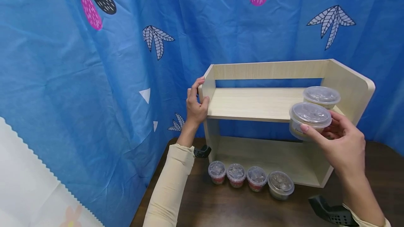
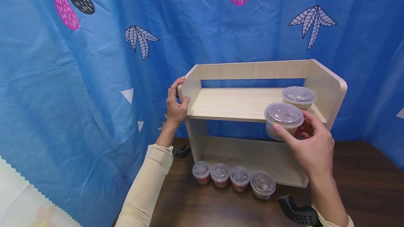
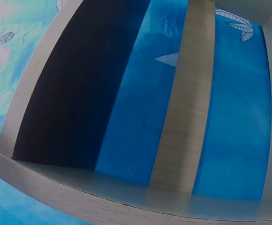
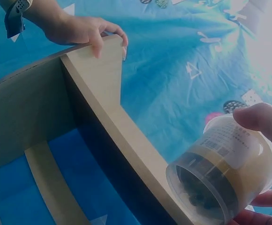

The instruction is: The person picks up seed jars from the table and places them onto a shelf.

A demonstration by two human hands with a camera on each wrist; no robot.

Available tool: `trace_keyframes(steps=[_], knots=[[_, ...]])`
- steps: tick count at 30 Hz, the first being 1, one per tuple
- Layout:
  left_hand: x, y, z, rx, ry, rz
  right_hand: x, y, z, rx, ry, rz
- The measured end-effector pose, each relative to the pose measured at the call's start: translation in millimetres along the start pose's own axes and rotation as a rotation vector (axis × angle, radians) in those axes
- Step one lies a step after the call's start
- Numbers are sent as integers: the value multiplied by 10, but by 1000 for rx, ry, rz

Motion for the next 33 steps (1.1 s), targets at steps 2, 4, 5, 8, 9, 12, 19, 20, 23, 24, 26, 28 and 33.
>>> trace_keyframes(steps=[2, 4, 5, 8, 9, 12, 19, 20, 23, 24, 26, 28, 33], knots=[[13, 9, -7, -5, -7, 1, 7, -22, 5, 1, 4, -6], [17, 12, -7, -3, -13, 0, 16, -40, 16, 0, 8, -10], [14, 12, -4, -1, -12, 1, 21, -49, 23, 1, 9, -13], [11, 11, 1, 2, -7, -1, 29, -75, 39, 5, 10, -22], [12, 10, 0, 3, -6, 1, 28, -84, 40, 5, 7, -25], [13, 7, -6, 4, -6, 4, 25, -106, 39, 4, -6, -31], [36, 20, -13, -3, -16, -3, 40, -166, 73, 44, -5, -54], [36, 24, -14, -6, -15, -2, 43, -175, 80, 55, -1, -57], [30, 33, -26, -6, -6, 2, 35, -197, 102, 85, 9, -60], [27, 35, -30, -3, -3, 4, 31, -202, 107, 95, 11, -62], [18, 32, -32, 4, 0, 5, 25, -211, 121, 107, 11, -73], [11, 26, -29, 10, 4, 5, 23, -225, 132, 108, 11, -81], [-6, 17, -15, 15, 18, 10, 42, -270, 157, 91, 5, -89]])
Point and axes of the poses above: each hand's wrist, its own z-axis towards the middle knuckle, its own y-axis out of the back of the hand, x = y × z, the point moved 1 cm from there along z, towards the middle knuckle, and after that the axes turned 5 degrees about z, right-handed, at the moved point
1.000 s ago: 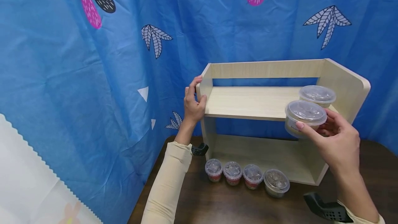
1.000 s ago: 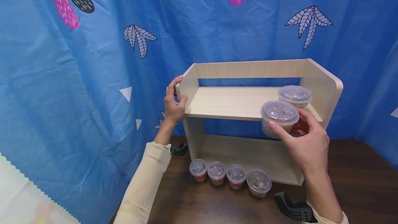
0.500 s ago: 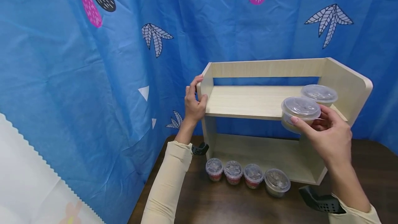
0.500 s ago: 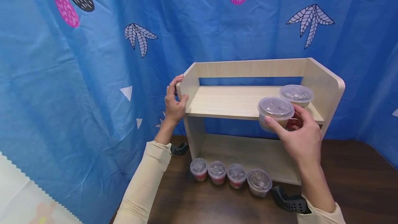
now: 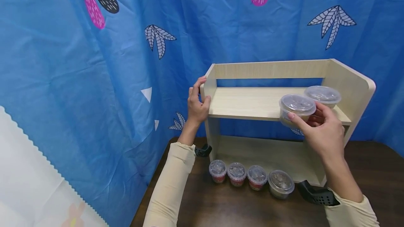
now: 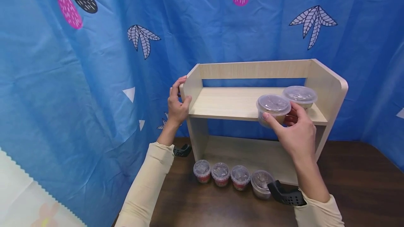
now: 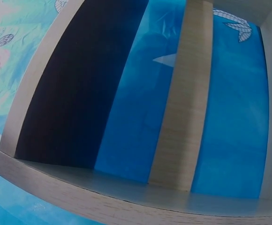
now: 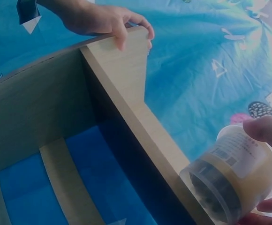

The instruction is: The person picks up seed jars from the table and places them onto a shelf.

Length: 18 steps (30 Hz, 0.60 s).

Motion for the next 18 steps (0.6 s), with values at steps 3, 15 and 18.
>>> trace_keyframes(steps=[3, 15, 18], knots=[[2, -4, 1, 4, 4, -3, 12, -28, 11, -6, -2, -1], [19, -8, 6, 3, -20, -1, 25, -124, 71, 39, 43, -47], [19, -11, 12, 0, -29, -1, 36, -139, 94, 65, 48, -57]])
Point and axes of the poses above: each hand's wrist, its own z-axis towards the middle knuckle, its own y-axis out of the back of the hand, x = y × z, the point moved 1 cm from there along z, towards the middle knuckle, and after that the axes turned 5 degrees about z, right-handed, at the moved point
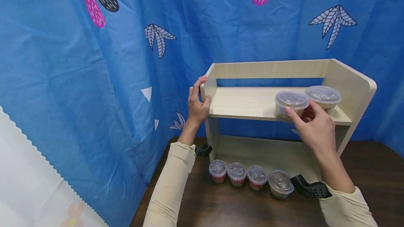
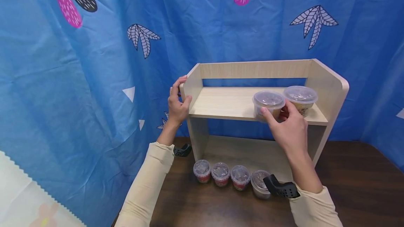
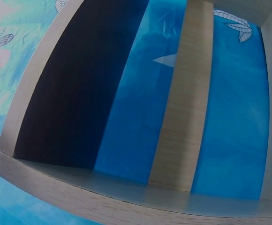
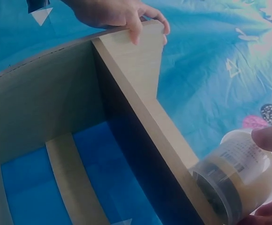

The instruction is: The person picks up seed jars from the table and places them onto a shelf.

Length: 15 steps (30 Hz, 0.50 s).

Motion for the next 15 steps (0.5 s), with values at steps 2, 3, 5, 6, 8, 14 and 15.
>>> trace_keyframes(steps=[2, 3, 5, 6, 8, 14, 15], knots=[[-4, -1, 3, -1, -4, 1, 11, -5, 16, 17, 4, -11], [-5, -1, 3, -2, -6, 1, 17, -8, 23, 25, 6, -17], [-7, -2, 4, -3, -8, -1, 28, -15, 38, 38, 12, -31], [-9, -2, 4, -3, -8, -2, 33, -19, 46, 44, 16, -37], [-12, -2, 5, -3, -6, -4, 41, -28, 63, 52, 24, -45], [-8, -3, -1, -5, 5, -2, 50, -60, 121, 85, 38, -47], [-5, -4, -2, -5, 7, -1, 51, -65, 130, 92, 35, -52]])
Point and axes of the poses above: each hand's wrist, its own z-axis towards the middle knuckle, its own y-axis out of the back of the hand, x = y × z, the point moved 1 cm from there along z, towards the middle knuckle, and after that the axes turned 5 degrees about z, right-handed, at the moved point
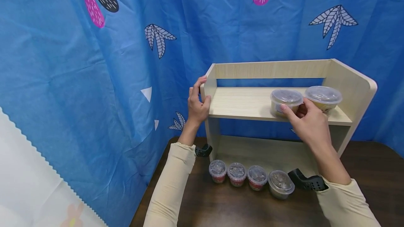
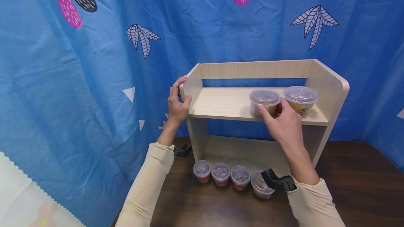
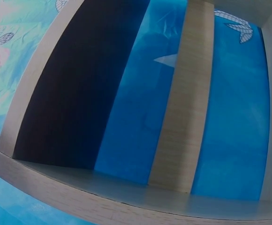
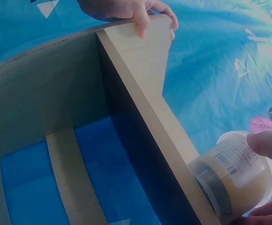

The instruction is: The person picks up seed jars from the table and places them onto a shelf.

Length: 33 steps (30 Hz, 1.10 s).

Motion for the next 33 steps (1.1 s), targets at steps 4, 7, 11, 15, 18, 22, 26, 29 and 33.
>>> trace_keyframes(steps=[4, 7, 11, 15, 18, 22, 26, 29, 33], knots=[[7, -4, -6, 2, 6, 7, -3, -13, 31, 22, -15, -20], [6, -5, -7, 2, 8, 13, -2, -20, 49, 32, -12, -28], [7, -6, -12, 4, 10, 16, 2, -29, 74, 47, -3, -46], [7, -8, -14, 4, 6, 10, 3, -38, 106, 67, 2, -64], [5, -8, -13, 4, 2, 5, 1, -50, 127, 79, 4, -66], [-1, -6, -11, -1, -8, -1, -7, -63, 146, 75, 15, -68], [3, -9, -4, -9, -18, -7, -6, -68, 158, 68, 22, -77], [8, -10, -4, -10, -17, -8, -7, -77, 170, 73, 21, -78], [8, -9, -9, -7, -10, -6, -13, -90, 184, 77, 19, -80]])
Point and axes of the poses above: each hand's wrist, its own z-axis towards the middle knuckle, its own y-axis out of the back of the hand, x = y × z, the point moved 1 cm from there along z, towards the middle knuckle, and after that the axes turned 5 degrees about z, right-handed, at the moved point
